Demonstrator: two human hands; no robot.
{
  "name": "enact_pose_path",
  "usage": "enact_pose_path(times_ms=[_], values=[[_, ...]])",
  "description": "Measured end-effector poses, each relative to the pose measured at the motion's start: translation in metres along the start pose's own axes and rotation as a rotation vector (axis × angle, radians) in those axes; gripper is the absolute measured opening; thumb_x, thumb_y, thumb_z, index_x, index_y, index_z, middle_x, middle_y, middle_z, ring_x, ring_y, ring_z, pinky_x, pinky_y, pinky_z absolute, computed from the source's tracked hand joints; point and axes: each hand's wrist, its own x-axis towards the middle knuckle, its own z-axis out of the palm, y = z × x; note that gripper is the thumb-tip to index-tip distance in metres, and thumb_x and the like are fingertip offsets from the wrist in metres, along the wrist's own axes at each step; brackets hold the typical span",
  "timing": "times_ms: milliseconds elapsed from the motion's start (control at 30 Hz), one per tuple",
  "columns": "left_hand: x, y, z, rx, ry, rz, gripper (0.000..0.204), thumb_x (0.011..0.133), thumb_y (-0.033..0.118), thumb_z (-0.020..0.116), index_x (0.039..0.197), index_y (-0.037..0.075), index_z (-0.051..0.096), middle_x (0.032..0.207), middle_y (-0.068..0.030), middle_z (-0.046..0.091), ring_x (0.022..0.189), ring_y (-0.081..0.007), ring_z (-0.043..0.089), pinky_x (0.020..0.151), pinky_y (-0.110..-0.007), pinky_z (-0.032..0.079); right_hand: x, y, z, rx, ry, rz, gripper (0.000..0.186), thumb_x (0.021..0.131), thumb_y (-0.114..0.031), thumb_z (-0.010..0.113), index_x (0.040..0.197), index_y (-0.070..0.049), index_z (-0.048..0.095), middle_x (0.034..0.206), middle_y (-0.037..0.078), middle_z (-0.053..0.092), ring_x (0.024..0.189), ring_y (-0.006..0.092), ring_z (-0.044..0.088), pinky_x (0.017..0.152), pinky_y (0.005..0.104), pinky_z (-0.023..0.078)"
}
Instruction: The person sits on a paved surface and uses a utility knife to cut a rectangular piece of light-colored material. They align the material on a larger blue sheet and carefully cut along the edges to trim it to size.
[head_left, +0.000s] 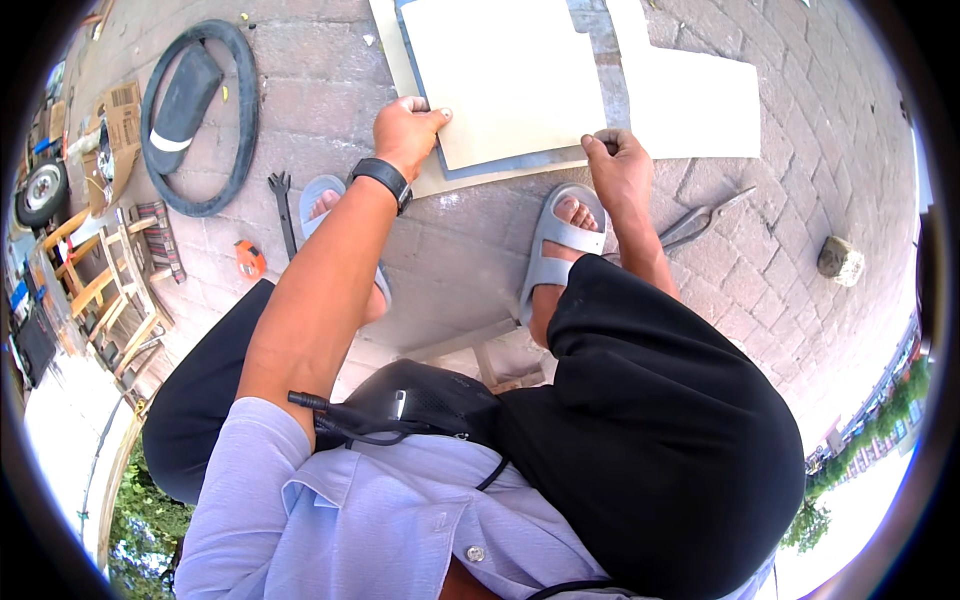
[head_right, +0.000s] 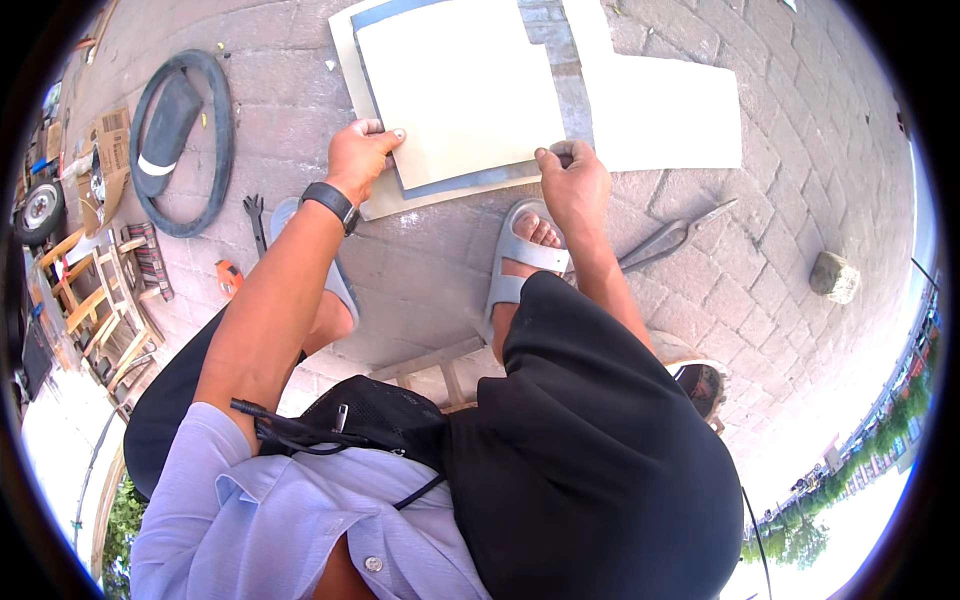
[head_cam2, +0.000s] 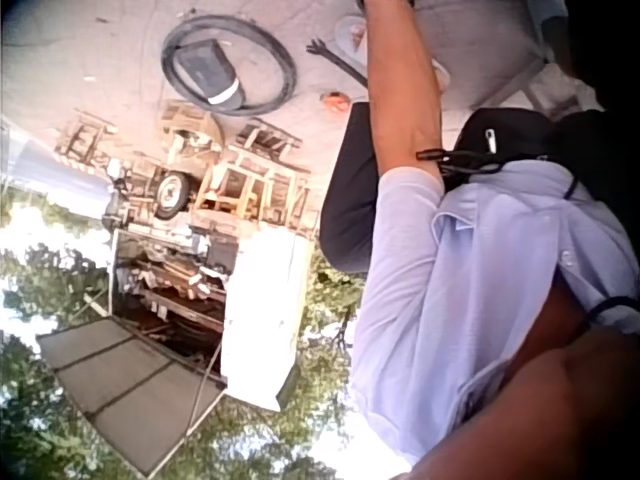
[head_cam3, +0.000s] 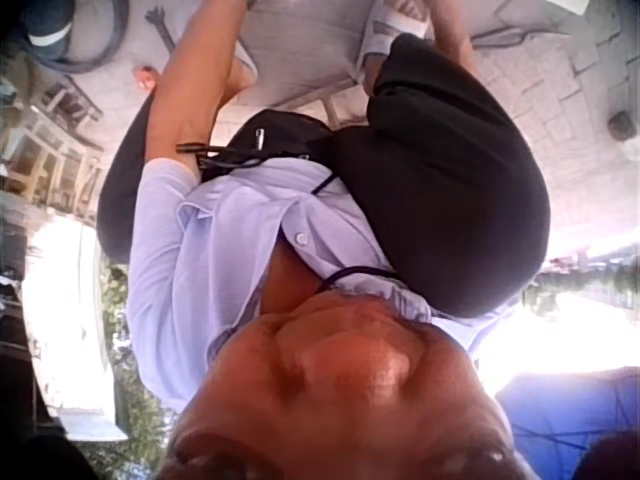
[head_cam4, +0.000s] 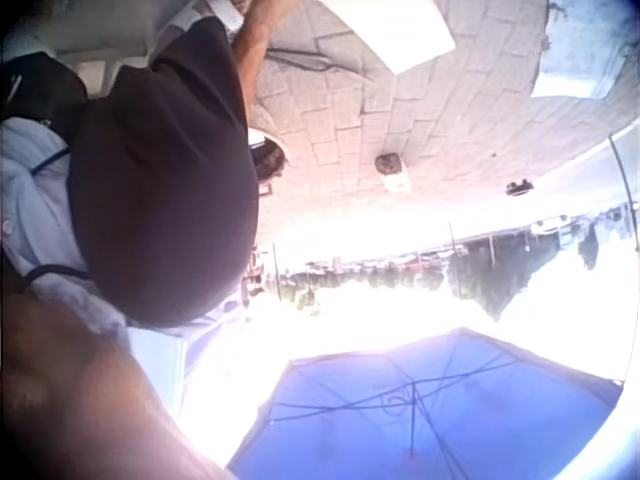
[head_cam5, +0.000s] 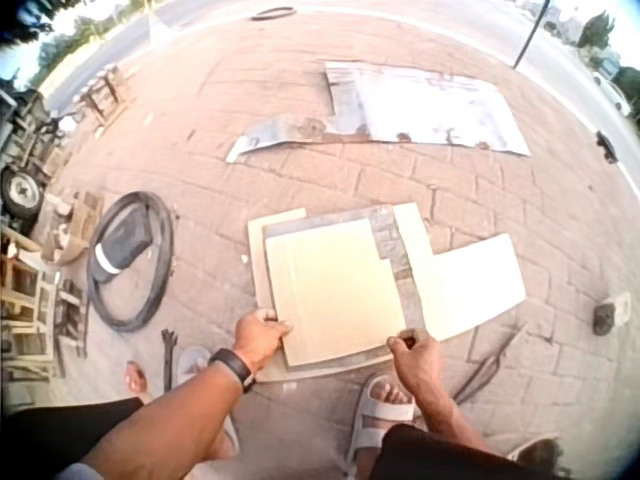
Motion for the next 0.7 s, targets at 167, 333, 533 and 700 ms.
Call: enact_pose_path(times_ms=[167,333,533,700], values=[[0.005,-0.004,-0.002,-0.010,-0.018,-0.003,0.037,0.089,0.010,0.078,0.117,-0.011,0.067,0.096,-0.0127,0.075,0.083,-0.0178,0.072,0.071,-0.031,0.058,0.016,0.008,-0.004,-0.206,0.068,-0.142,0.048,0.086,-0.026,0.078,0.119,0.007,0.066,0.123,0.027,0.067,0.108,0.0365,0.068,0.094,0.0433,0.054],[0.004,-0.003,-0.002,-0.033,-0.029,-0.020,0.042,0.089,0.009,0.079,0.123,-0.011,0.065,0.102,-0.0148,0.075,0.087,-0.0189,0.073,0.073,-0.031,0.060,0.026,0.018,0.004,-0.273,0.067,-0.194,0.051,0.084,-0.027,0.080,0.122,0.004,0.067,0.116,0.025,0.068,0.107,0.0398,0.067,0.095,0.0457,0.053],[0.001,0.002,-0.010,0.004,-0.075,-0.059,0.040,0.092,0.008,0.076,0.126,-0.008,0.063,0.112,-0.0129,0.072,0.100,-0.0201,0.071,0.084,-0.034,0.061,0.034,0.023,0.008,-0.228,0.000,-0.115,0.048,0.082,-0.027,0.081,0.118,0.002,0.070,0.115,0.023,0.069,0.106,0.0382,0.067,0.093,0.0448,0.053],[0.003,0.003,-0.011,0.087,-0.052,-0.015,0.035,0.091,0.008,0.078,0.120,-0.008,0.068,0.110,-0.0137,0.074,0.096,-0.0201,0.072,0.081,-0.031,0.062,0.035,0.024,0.006,-0.176,-0.010,-0.116,0.045,0.081,-0.026,0.082,0.112,0.005,0.071,0.102,0.023,0.075,0.095,0.0354,0.074,0.087,0.0430,0.056]])
